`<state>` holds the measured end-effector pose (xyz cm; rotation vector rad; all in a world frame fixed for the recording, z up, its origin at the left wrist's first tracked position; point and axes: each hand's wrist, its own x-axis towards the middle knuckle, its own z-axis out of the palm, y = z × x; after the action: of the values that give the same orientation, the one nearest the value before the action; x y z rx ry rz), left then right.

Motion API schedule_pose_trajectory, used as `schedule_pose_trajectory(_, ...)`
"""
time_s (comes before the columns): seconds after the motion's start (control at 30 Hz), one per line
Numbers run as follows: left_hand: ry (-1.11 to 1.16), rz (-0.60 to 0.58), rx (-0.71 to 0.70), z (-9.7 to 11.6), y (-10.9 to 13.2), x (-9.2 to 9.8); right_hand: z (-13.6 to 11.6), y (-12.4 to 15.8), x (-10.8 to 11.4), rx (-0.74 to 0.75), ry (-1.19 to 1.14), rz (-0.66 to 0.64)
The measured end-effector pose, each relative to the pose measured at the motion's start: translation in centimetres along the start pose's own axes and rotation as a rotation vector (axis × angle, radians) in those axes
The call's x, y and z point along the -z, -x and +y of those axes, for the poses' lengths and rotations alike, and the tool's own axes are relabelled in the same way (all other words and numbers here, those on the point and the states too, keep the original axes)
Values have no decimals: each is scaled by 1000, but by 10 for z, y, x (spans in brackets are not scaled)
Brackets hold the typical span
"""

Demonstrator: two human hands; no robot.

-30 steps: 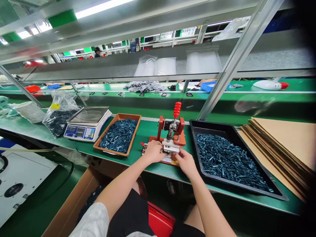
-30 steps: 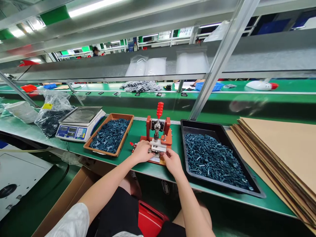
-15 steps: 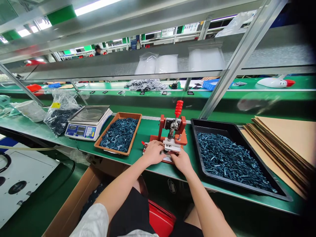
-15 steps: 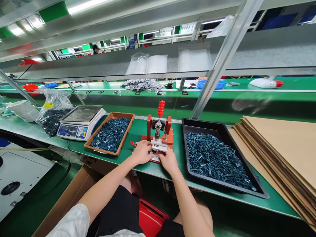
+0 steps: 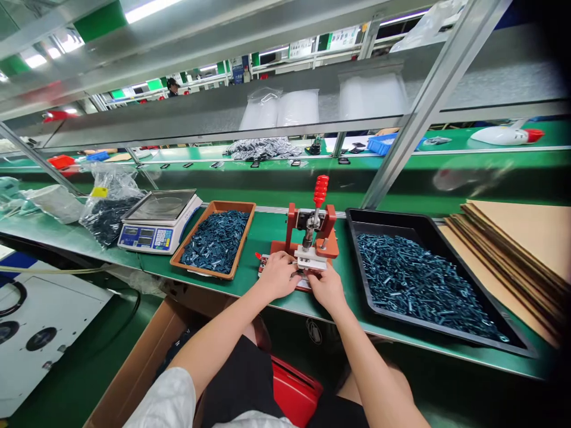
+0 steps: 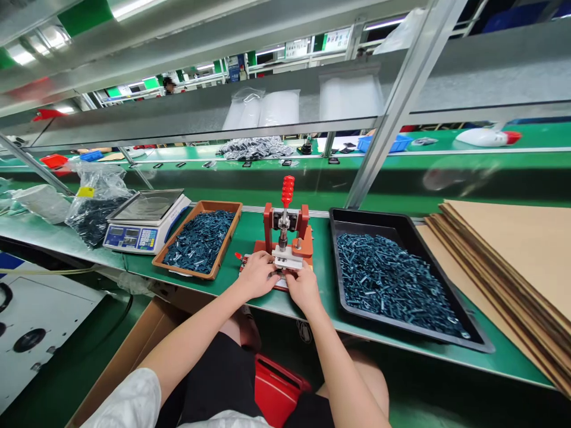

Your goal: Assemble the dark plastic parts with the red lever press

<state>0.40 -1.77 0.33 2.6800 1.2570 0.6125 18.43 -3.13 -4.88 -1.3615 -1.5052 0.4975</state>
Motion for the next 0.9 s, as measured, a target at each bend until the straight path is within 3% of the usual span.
schedule_pose_trajectory(0.17, 31, 16, 47, 1, -2, 0, 0, 0, 2, -41, -80, -59)
schedule_pose_trajectory(0.6, 30, 7, 97, 4, -2, 4, -8, 2, 3, -71, -99, -4)
schedule_pose_trajectory(0.9, -103, -21, 17, 6, -2, 3, -9, 4, -2, 25, -47, -32)
